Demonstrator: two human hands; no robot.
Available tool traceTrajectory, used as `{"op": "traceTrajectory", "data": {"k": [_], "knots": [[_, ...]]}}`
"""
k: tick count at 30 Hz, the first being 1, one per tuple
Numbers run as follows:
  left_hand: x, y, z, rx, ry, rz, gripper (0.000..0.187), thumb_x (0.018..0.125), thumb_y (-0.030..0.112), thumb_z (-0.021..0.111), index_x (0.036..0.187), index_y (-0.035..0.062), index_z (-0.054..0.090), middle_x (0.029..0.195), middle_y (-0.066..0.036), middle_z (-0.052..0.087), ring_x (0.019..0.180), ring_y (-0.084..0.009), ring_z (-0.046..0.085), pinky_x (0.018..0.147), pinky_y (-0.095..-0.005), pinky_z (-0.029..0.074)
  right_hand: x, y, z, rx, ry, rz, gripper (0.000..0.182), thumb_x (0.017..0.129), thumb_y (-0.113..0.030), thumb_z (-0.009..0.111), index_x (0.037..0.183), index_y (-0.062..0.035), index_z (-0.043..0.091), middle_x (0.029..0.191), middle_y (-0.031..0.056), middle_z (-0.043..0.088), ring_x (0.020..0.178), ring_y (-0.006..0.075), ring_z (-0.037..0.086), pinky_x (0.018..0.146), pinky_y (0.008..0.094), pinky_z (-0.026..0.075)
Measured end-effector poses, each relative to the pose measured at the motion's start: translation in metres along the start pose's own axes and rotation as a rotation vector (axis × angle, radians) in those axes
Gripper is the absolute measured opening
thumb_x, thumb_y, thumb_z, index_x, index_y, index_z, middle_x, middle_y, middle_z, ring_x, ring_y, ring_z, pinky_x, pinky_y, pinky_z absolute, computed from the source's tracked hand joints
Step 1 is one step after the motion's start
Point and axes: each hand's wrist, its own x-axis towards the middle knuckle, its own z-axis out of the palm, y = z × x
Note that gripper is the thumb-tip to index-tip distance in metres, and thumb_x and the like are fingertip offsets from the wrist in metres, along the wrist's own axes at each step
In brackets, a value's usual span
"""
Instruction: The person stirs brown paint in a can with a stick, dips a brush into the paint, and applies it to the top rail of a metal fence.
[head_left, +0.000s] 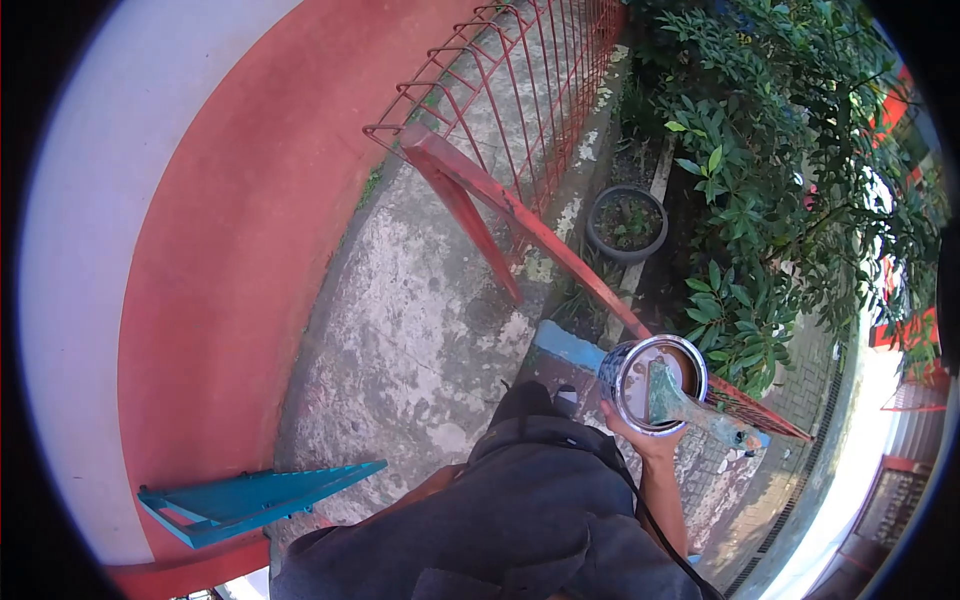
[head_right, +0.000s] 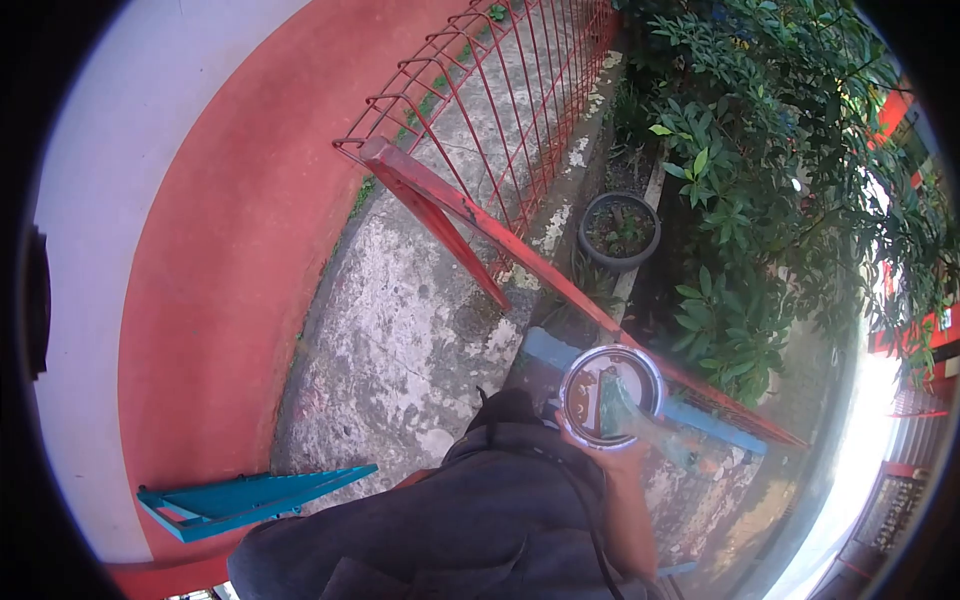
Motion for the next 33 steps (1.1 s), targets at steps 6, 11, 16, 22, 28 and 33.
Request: {"op": "traceTrajectory", "data": {"k": [6,11,16,22,28,33], "knots": [[-0.009,-0.014,0.013,-0.046,-0.039,0.015,0.047,0.090,0.007,0.078,0.135,-0.0013,0.068,0.132,-0.013,0.074,0.121,-0.0247,0.070,0.100,-0.0379,0.053,0.025,0.014,-0.056,-1.016,-0.100,-0.779,0.091,0.058,-0.020,0.105,0.135,0.0014,0.063,0.125,0.0091,0.071,0.111,0.0199,0.070,0.098,0.0371,0.058],[0.002,0.001,0.022,-0.091,-0.057,0.008,0.048,0.090,0.007,0.079,0.136,-0.0016,0.067,0.132,-0.013,0.074,0.121,-0.0241,0.070,0.101,-0.0375,0.053,0.026,0.013,-0.072,-1.120,-0.044,-0.860,0.086,0.059,-0.017,0.103,0.134,0.0015,0.064,0.124,0.0087,0.071,0.109,0.0190,0.069,0.096,0.0359,0.058],[0.007,0.012,0.017,-0.121,-0.066,-0.002,0.048,0.091,0.007,0.079,0.137,-0.0019,0.067,0.132,-0.013,0.074,0.121,-0.0235,0.070,0.101,-0.0371,0.053,-0.003,0.003,-0.021,-0.330,0.173,-0.139,0.084,0.060,-0.018,0.103,0.132,0.0017,0.065,0.119,0.0081,0.072,0.105,0.0181,0.070,0.093,0.0349,0.059],[0.006,0.017,0.011,-0.161,-0.070,-0.003,0.049,0.091,0.007,0.079,0.138,-0.0023,0.067,0.133,-0.012,0.074,0.121,-0.0227,0.070,0.102,-0.0366,0.052,0.008,0.018,-0.052,-0.548,0.051,-0.440,0.082,0.060,-0.019,0.102,0.130,0.0031,0.067,0.117,0.0077,0.073,0.103,0.0170,0.071,0.092,0.0335,0.059],[-0.013,-0.003,0.004,-0.219,-0.058,-0.013,0.050,0.092,0.007,0.080,0.138,-0.0027,0.066,0.133,-0.012,0.074,0.121,-0.0220,0.070,0.102,-0.0362,0.052,0.016,0.023,-0.074,-1.113,0.178,-0.602,0.082,0.059,-0.022,0.103,0.128,0.0034,0.068,0.117,0.0083,0.074,0.103,0.0172,0.072,0.093,0.0335,0.059],[-0.010,0.004,0.005,-0.260,-0.049,-0.032,0.050,0.092,0.007,0.080,0.139,-0.0030,0.066,0.133,-0.012,0.074,0.121,-0.0214,0.070,0.102,-0.0358,0.052,0.013,0.026,-0.064,-1.059,0.079,-0.689,0.081,0.059,-0.023,0.103,0.127,0.0029,0.068,0.117,0.0085,0.074,0.103,0.0184,0.072,0.094,0.0346,0.059]]}}
